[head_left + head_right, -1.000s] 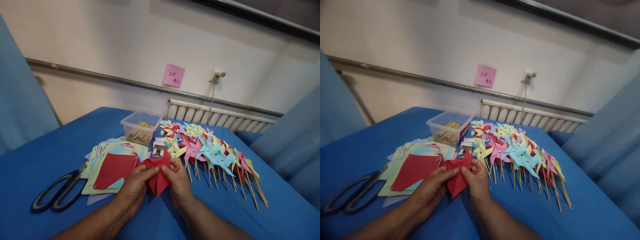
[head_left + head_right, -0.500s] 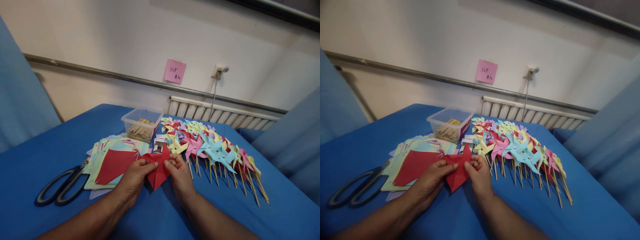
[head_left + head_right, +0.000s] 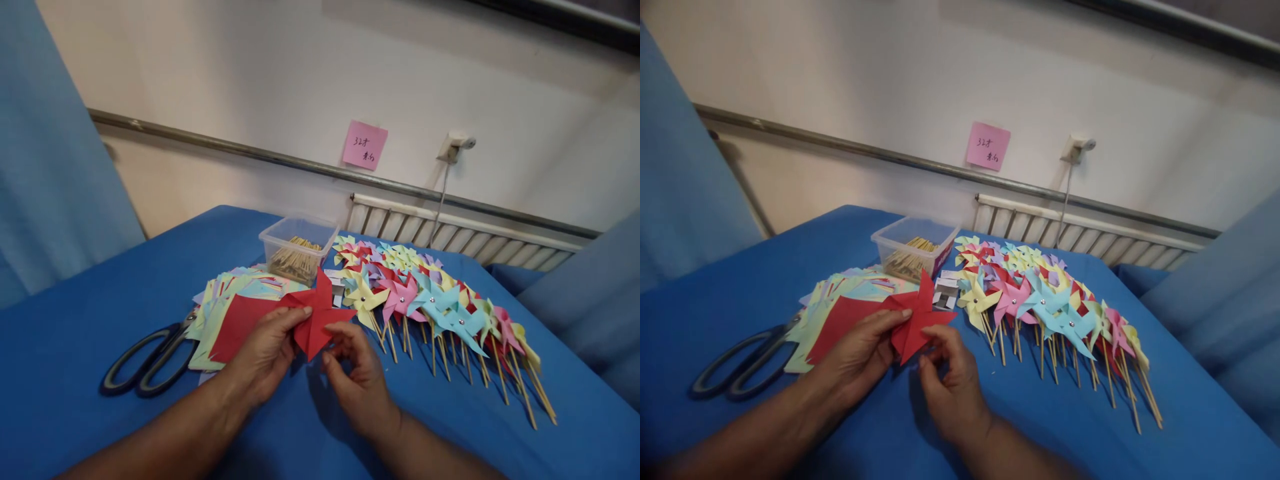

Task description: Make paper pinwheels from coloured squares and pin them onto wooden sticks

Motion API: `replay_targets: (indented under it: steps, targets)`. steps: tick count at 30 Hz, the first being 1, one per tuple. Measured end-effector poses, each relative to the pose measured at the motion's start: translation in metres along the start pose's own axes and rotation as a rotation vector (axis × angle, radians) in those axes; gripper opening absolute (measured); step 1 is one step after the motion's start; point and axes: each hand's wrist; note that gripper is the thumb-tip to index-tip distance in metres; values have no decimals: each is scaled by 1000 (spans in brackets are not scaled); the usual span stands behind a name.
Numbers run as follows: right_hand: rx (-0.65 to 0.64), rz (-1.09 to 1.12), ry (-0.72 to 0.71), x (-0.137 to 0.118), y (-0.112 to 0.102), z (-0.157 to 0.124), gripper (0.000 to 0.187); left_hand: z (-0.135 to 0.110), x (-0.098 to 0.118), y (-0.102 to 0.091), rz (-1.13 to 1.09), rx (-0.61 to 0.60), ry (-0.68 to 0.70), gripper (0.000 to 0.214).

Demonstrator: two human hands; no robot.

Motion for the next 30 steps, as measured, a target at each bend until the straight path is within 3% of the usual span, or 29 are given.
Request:
replay_targets:
  steps: [3,6,13,19,30]
  targets:
    - [-44,-84,-23,0,-3,-1,21,-3,-2,2,35,-46,13,7]
    - [-1,-17,27,-1,-5,3,5,-5,-5,5,80,-48,22,12]
    - [148,183,162,3,-5,12,20,1,-18,3,211,10,9,15]
    - [199,146,153,9,-7,15,24,2,-20,2,229,-95,-18,11]
    - [216,117,177,8,-7,18,25,6,-24,-2,277,-102,-28,13]
Point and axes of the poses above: each hand's wrist, its own z-axis towards the middle knuckle, its own y-axis out of the palm, x = y × z, and after that the axes turned 9 degrees about z, right-handed
